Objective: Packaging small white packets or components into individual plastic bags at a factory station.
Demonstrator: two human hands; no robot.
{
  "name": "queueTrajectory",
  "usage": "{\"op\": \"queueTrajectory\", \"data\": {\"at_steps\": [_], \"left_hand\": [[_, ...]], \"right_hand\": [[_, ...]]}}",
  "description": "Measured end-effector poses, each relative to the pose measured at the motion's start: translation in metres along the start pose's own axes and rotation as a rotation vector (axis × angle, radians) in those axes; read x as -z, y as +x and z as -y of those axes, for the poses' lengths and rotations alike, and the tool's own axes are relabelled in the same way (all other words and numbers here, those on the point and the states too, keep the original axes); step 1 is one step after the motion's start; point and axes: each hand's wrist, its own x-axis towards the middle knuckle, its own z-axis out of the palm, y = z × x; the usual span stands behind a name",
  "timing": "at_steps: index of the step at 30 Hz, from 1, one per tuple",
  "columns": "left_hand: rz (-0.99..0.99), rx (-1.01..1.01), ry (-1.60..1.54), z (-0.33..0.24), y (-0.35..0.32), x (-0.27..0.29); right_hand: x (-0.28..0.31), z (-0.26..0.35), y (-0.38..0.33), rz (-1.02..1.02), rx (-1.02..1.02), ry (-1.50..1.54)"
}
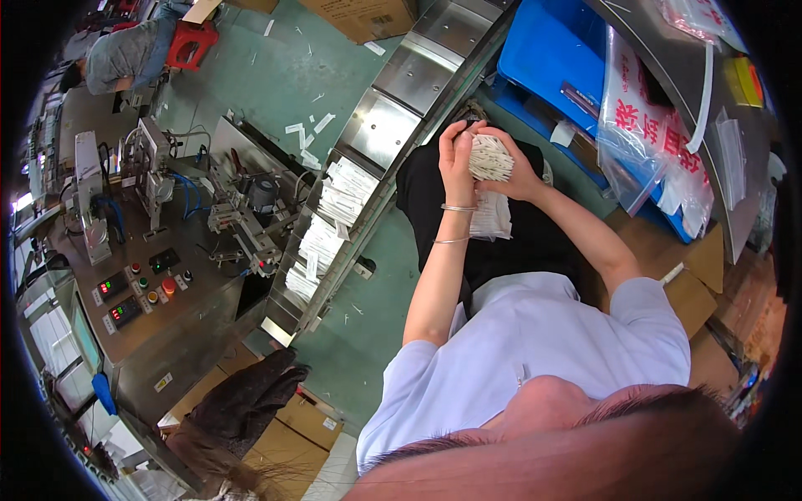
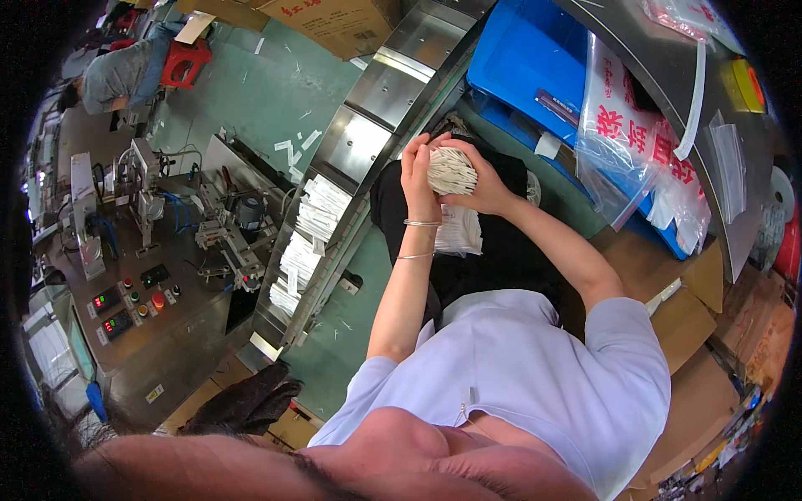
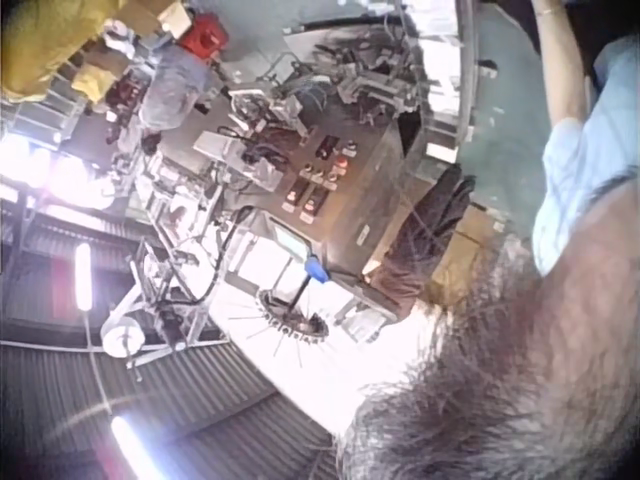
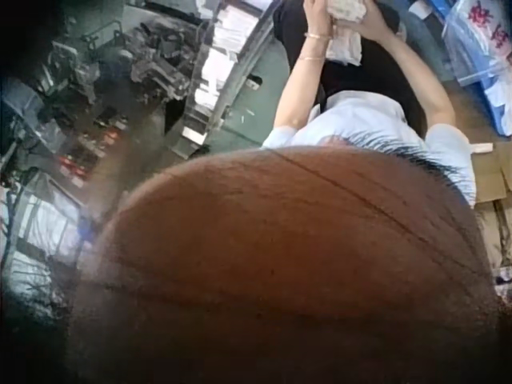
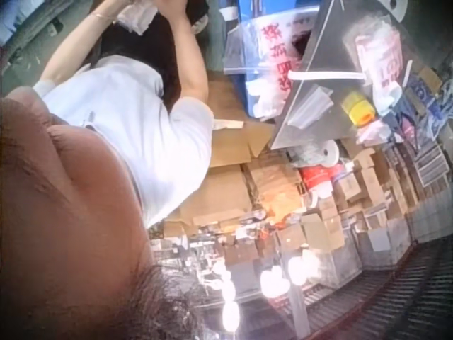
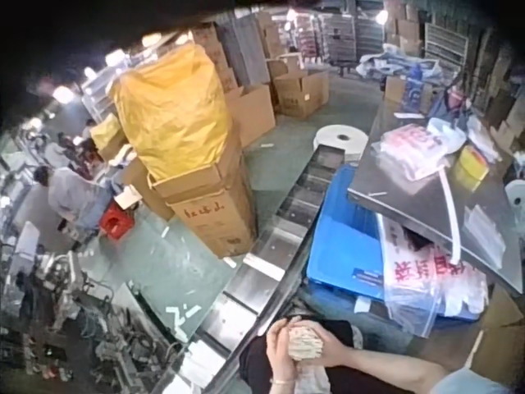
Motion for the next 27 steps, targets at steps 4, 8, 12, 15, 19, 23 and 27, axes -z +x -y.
{"op": "queueTrajectory", "data": {"at_steps": [4,8,12,15,19,23,27], "left_hand": [[0.070,0.061,0.072,-0.002,0.002,0.003],[0.067,0.110,0.024,-0.002,0.003,0.005],[0.069,0.179,-0.334,-0.021,-0.004,0.005],[-0.233,-0.032,0.157,-0.026,-0.042,0.014],[-0.208,-0.108,0.939,0.000,-0.116,0.021],[-0.185,-0.317,1.065,0.041,-0.120,0.035],[-0.226,-0.190,0.821,0.053,-0.116,0.043]], "right_hand": [[-0.002,-0.001,0.003,-0.036,0.007,-0.008],[-0.005,-0.002,0.013,-0.021,-0.002,0.009],[-0.002,0.017,0.018,-0.085,-0.128,0.051],[0.026,0.048,0.005,-0.013,-0.312,0.083],[0.049,0.077,-0.031,-0.009,-0.504,0.137],[0.037,0.080,-0.049,0.177,-0.502,-0.025],[0.007,0.071,-0.055,0.231,-0.406,-0.204]]}}
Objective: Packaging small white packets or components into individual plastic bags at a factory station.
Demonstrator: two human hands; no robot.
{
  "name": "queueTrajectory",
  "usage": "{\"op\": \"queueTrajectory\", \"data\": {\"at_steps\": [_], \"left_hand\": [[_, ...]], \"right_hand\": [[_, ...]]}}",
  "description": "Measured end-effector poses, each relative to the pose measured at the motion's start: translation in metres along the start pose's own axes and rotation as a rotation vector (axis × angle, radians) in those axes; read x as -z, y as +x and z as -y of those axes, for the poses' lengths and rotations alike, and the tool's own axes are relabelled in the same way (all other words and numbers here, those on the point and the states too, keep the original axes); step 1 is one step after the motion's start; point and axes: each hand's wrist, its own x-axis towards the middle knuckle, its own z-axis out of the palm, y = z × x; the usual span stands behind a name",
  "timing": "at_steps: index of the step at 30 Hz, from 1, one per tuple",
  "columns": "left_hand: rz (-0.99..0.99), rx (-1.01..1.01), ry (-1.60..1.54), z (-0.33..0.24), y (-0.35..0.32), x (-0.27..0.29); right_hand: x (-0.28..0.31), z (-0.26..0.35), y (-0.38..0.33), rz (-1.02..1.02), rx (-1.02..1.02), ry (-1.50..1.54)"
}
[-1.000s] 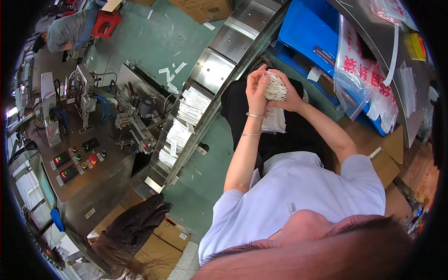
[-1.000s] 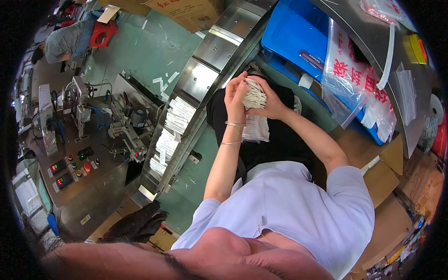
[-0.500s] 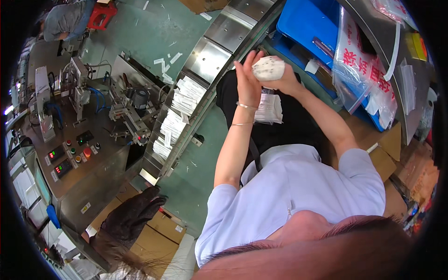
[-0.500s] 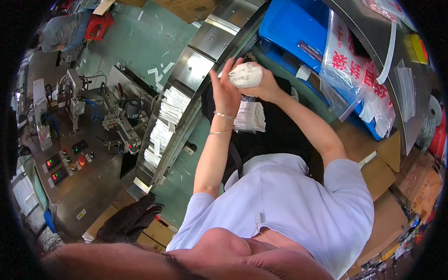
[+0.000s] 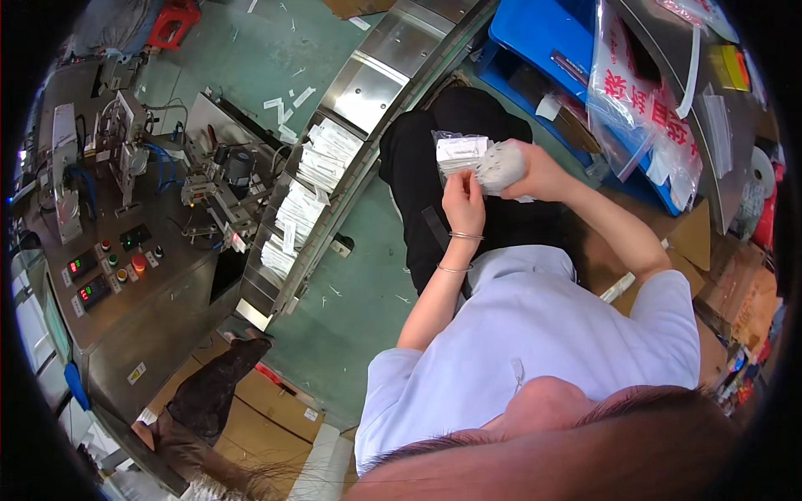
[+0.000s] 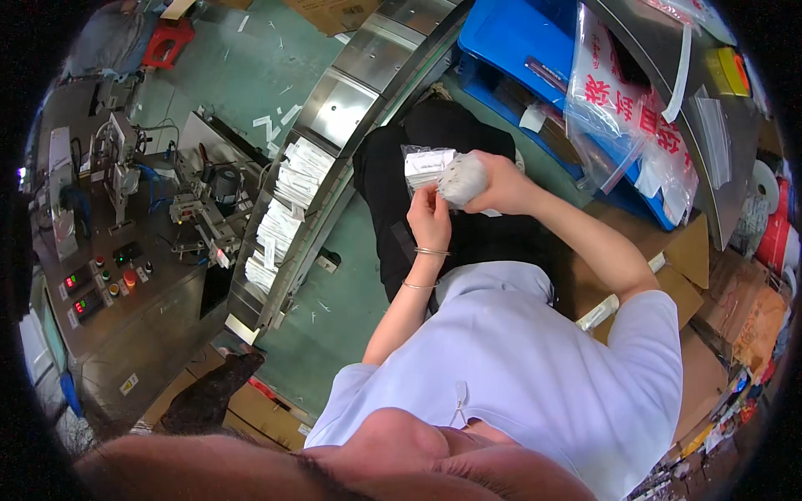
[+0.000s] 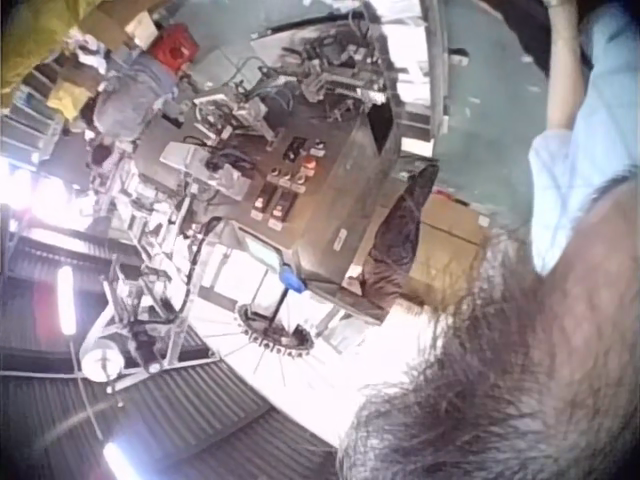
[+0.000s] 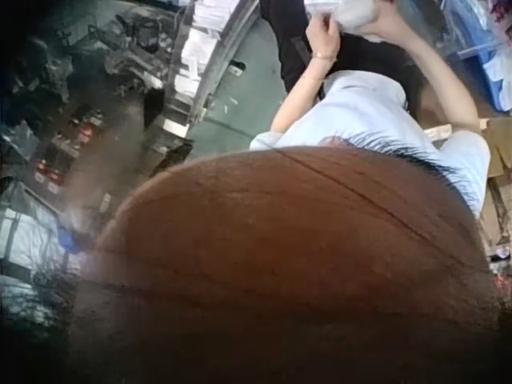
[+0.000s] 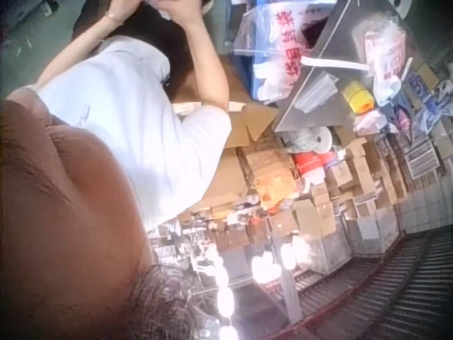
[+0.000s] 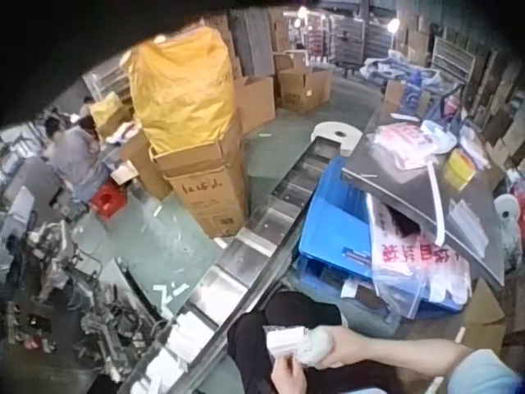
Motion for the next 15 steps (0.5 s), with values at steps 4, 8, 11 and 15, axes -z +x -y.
{"op": "queueTrajectory", "data": {"at_steps": [4,8,11,15], "left_hand": [[0.050,0.214,-0.388,0.015,0.001,0.008],[-0.067,0.195,-0.583,0.003,-0.008,0.010],[-0.109,0.135,-0.523,-0.005,-0.010,0.015],[-0.150,0.101,-0.379,-0.011,-0.011,0.020]], "right_hand": [[-0.025,0.020,0.017,-0.033,-0.158,-0.459],[-0.037,0.001,0.025,-0.087,0.021,-0.860],[-0.050,-0.005,0.023,-0.093,0.169,-1.093],[-0.068,-0.013,0.022,-0.167,0.356,-1.428]]}}
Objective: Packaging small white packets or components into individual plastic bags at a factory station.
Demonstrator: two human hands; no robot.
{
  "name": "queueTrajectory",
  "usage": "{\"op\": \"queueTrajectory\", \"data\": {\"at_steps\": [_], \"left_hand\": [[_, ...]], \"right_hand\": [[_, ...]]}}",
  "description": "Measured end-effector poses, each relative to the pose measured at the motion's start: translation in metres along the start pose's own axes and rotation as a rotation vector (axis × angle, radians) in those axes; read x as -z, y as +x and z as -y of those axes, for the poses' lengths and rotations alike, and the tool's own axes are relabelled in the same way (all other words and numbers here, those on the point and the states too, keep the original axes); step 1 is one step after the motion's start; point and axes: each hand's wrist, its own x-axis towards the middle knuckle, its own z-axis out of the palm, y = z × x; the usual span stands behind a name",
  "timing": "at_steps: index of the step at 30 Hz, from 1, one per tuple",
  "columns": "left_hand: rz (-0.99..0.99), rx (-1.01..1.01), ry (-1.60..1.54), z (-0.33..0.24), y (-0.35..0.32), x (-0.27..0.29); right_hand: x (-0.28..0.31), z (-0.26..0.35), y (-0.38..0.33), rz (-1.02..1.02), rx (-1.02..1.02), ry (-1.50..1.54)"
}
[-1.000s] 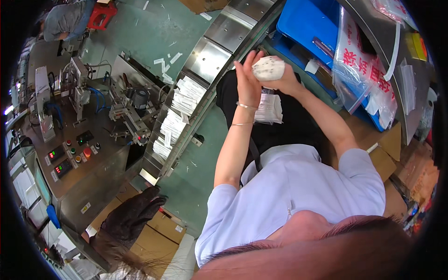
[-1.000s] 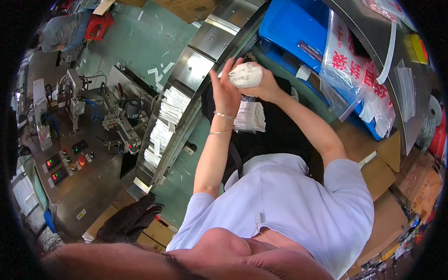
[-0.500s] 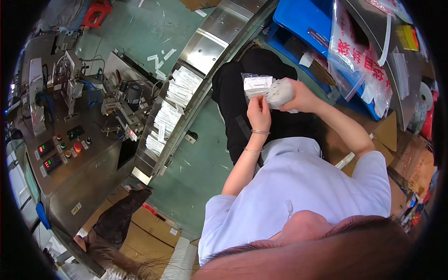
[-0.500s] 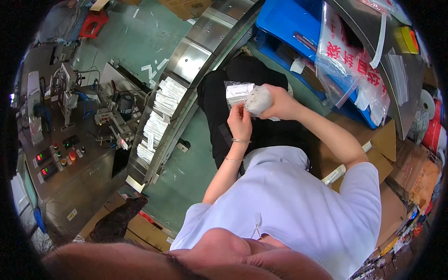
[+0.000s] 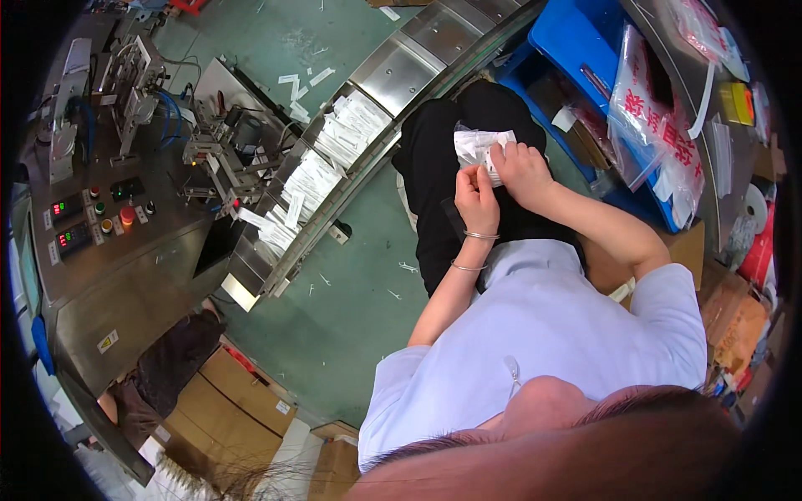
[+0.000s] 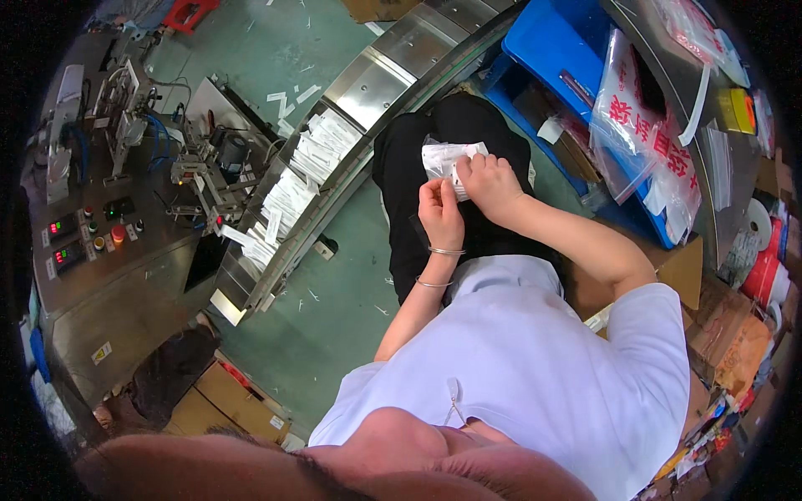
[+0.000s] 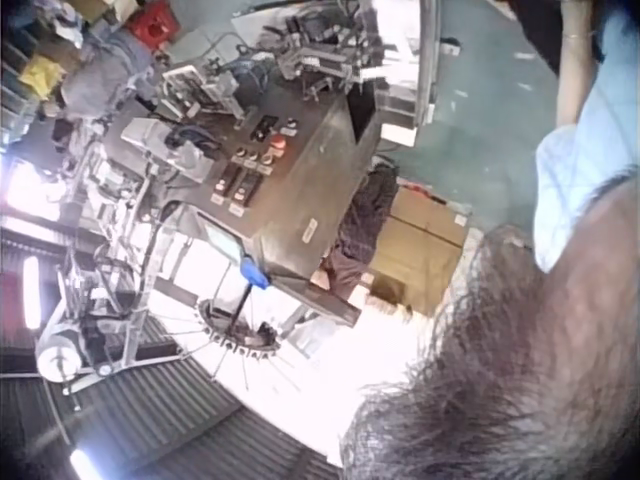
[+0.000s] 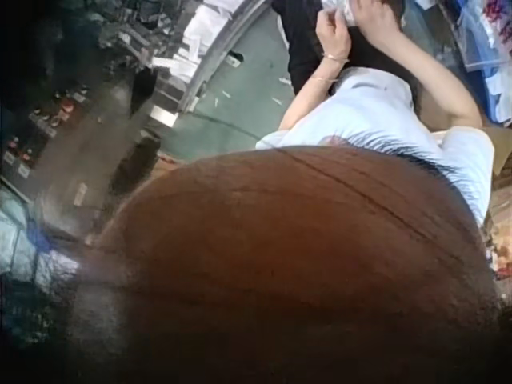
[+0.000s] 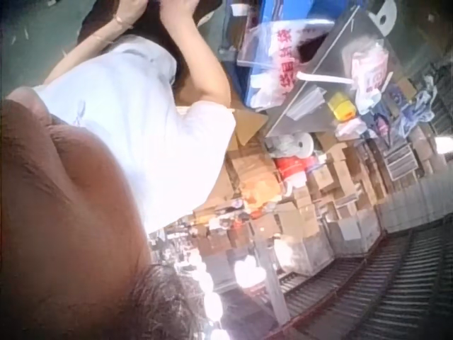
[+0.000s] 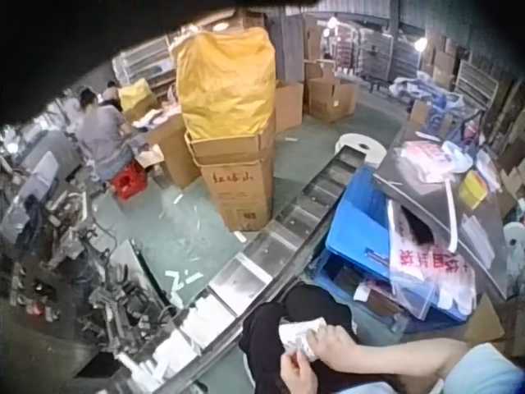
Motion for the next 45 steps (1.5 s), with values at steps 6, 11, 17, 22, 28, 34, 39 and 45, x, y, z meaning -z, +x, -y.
{"op": "queueTrajectory", "data": {"at_steps": [6,11,17,22,28,34,39,45], "left_hand": [[-0.056,-0.378,0.472,-0.011,0.001,-0.007],[-0.004,-0.537,0.777,-0.026,0.005,-0.013],[-0.019,-0.627,0.722,-0.022,0.013,-0.013],[0.119,-0.836,0.658,-0.041,0.027,0.010],[0.578,-0.607,0.779,-0.082,0.033,0.017],[0.482,-0.655,0.551,-0.032,0.040,-0.004],[0.303,-0.884,0.588,-0.004,0.046,0.001],[0.314,-0.886,0.601,0.002,0.044,-0.011]], "right_hand": [[-0.001,0.000,0.004,-0.020,0.061,-0.176],[0.022,-0.017,0.029,0.288,-0.150,0.292],[0.023,-0.026,0.043,0.359,-0.002,0.472],[0.025,-0.031,0.031,0.276,0.084,0.536],[0.009,-0.041,0.032,0.422,0.155,0.483],[0.032,-0.039,0.038,0.374,-0.027,0.726],[0.049,-0.046,0.033,0.412,-0.035,0.840],[-0.032,-0.014,-0.026,-0.467,-0.335,1.217]]}}
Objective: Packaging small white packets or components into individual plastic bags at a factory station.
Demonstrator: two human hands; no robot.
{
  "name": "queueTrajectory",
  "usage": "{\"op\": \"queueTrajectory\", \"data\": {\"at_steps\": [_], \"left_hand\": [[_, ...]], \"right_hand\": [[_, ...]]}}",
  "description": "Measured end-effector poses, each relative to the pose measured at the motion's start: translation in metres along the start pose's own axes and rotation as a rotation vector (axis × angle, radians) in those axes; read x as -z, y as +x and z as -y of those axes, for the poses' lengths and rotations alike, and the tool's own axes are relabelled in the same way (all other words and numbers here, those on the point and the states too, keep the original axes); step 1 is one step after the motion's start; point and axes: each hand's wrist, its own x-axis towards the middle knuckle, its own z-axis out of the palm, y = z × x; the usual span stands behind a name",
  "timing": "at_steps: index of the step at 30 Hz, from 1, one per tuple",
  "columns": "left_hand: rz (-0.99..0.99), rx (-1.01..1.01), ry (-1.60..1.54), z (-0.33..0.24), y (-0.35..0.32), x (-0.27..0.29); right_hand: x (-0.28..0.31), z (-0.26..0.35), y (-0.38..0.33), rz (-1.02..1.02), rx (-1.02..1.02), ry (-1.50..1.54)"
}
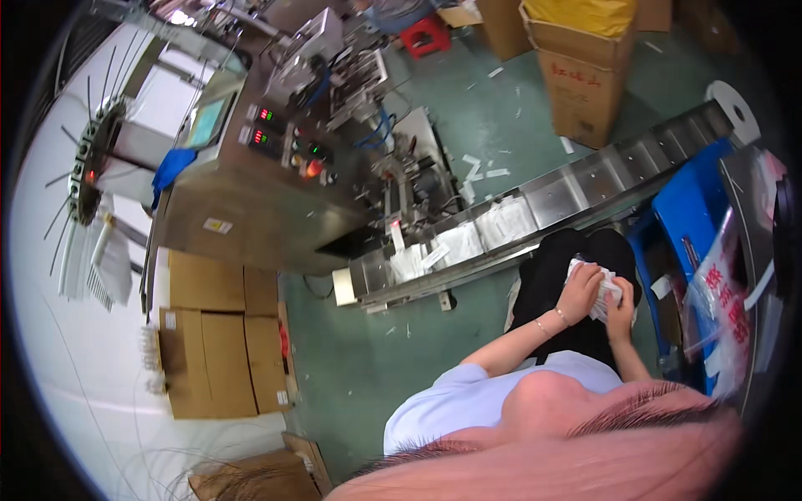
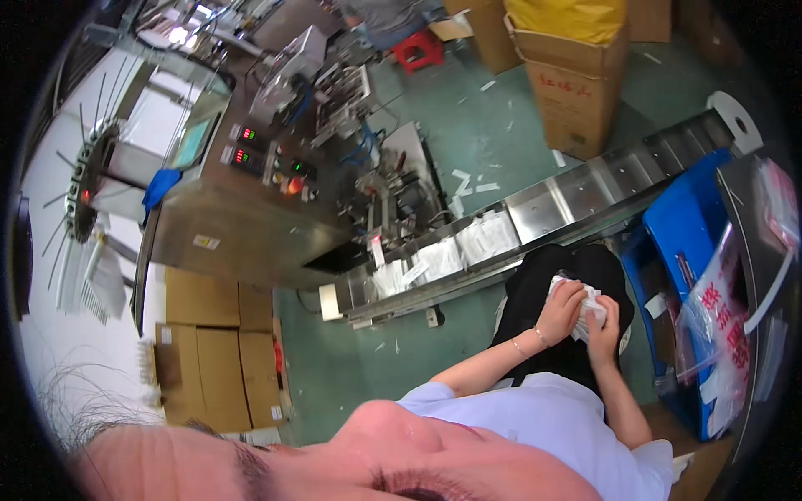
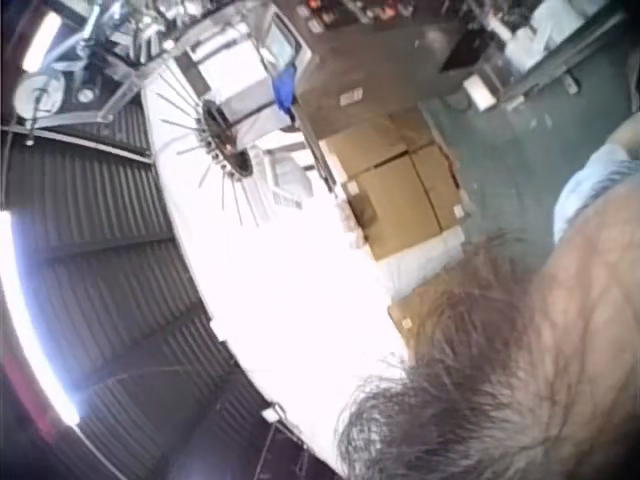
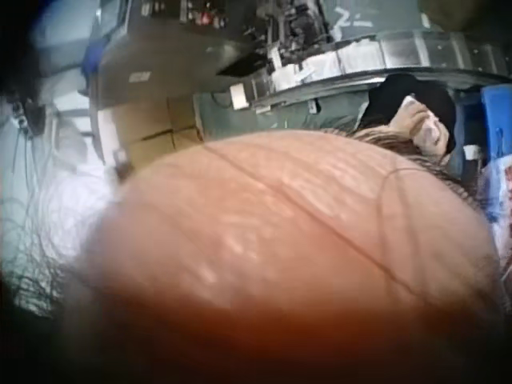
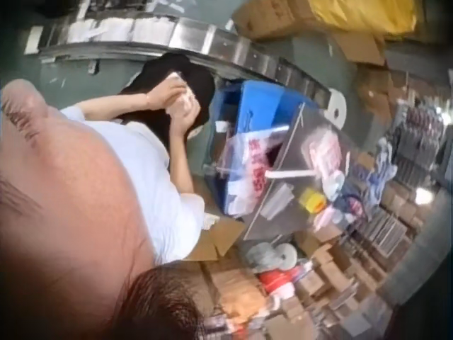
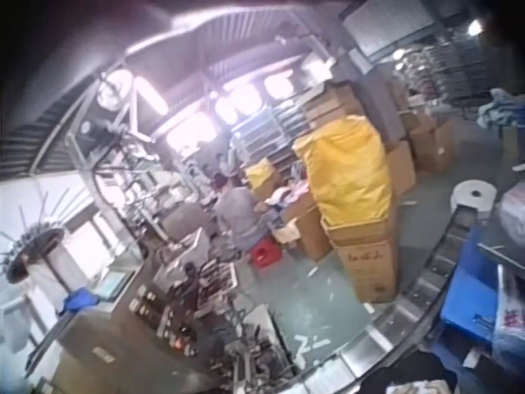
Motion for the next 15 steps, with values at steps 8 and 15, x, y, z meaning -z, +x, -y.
{"op": "queueTrajectory", "data": {"at_steps": [8,15], "left_hand": [[0.159,0.063,-0.042,-0.006,0.006,0.000],[0.482,-0.050,0.409,-0.010,0.032,0.060]], "right_hand": [[-0.032,0.003,0.002,-0.248,0.046,-0.079],[-0.023,-0.007,0.014,-0.121,0.120,-0.194]]}}
